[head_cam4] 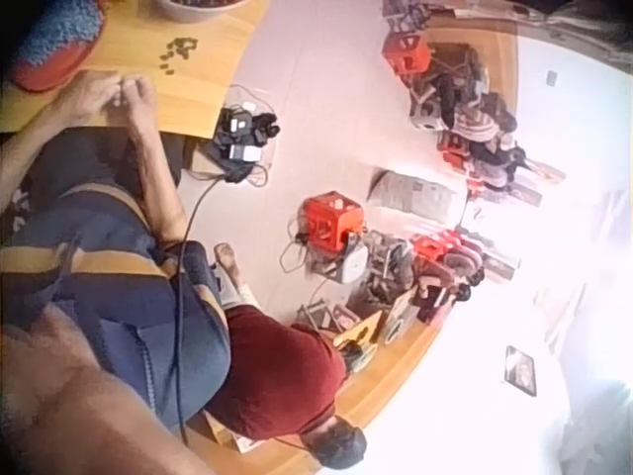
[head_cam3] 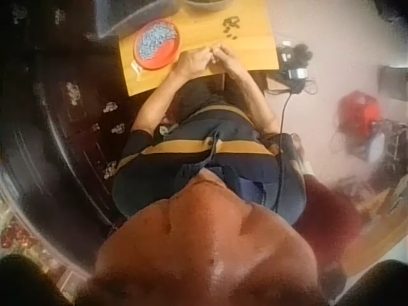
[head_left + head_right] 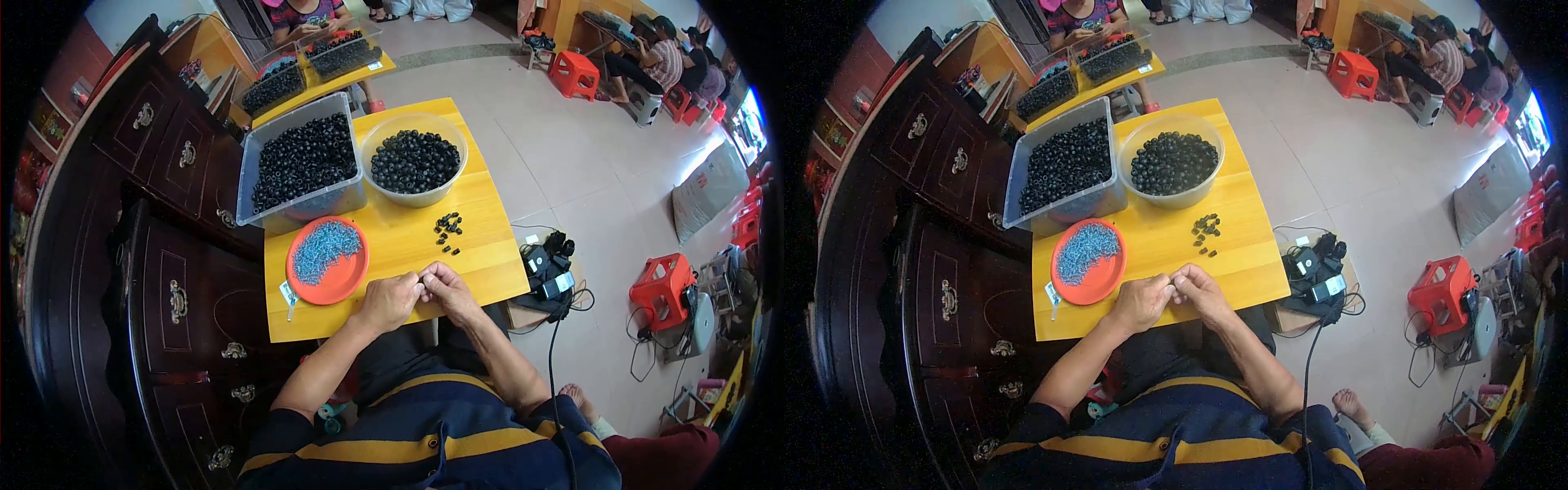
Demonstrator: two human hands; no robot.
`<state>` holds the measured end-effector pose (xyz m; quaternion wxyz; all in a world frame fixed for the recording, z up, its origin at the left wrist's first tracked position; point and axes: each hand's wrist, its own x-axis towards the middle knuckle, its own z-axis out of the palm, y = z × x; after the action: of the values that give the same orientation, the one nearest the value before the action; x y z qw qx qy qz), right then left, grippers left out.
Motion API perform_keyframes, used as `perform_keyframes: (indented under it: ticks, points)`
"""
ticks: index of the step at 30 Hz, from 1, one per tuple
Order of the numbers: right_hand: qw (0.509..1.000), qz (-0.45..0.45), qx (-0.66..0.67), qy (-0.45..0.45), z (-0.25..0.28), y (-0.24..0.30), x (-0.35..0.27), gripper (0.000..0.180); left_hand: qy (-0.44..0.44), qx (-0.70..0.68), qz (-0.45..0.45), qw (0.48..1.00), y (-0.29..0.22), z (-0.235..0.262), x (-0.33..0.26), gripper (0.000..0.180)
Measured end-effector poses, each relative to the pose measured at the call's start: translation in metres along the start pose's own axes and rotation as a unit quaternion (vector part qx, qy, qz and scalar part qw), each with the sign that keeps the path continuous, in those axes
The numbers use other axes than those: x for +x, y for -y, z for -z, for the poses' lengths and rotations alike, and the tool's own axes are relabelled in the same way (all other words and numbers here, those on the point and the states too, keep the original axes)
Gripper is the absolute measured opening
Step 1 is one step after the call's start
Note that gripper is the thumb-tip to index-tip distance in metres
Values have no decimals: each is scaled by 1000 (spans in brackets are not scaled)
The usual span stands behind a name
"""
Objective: The person assembles small black components by hand, arranges them on the table, and sorts through beads in a tray and plastic containers.
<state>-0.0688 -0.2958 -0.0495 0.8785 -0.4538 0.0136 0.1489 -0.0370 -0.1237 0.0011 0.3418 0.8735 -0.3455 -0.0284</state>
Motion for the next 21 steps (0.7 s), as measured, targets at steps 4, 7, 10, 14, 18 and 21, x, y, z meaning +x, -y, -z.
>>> perform_keyframes:
  ticks: [4, 7, 10, 14, 18, 21]
  points:
    - [999, 53, 0, -1, 3, -10, 0, 14, -15, -42, 34, 998, -6, -2, -2, 19]
    - [996, 90, -27, 0, 2, -14, 0, 15, -19, -60, 73, 995, -8, -5, -5, 26]
    - [992, 102, -74, -13, -1, -13, -2, 16, -20, -104, 94, 990, -7, -7, -8, 28]
    - [996, 72, -60, 13, 3, -7, -2, 18, -25, -132, 66, 989, -4, -8, -8, 27]
    - [997, 35, -43, 58, 1, 7, -6, 20, 51, -108, 70, 990, -19, 20, -7, 28]
    - [995, -14, -31, 89, -15, 29, -16, 32, 114, -18, 34, 993, -21, 32, -7, 30]
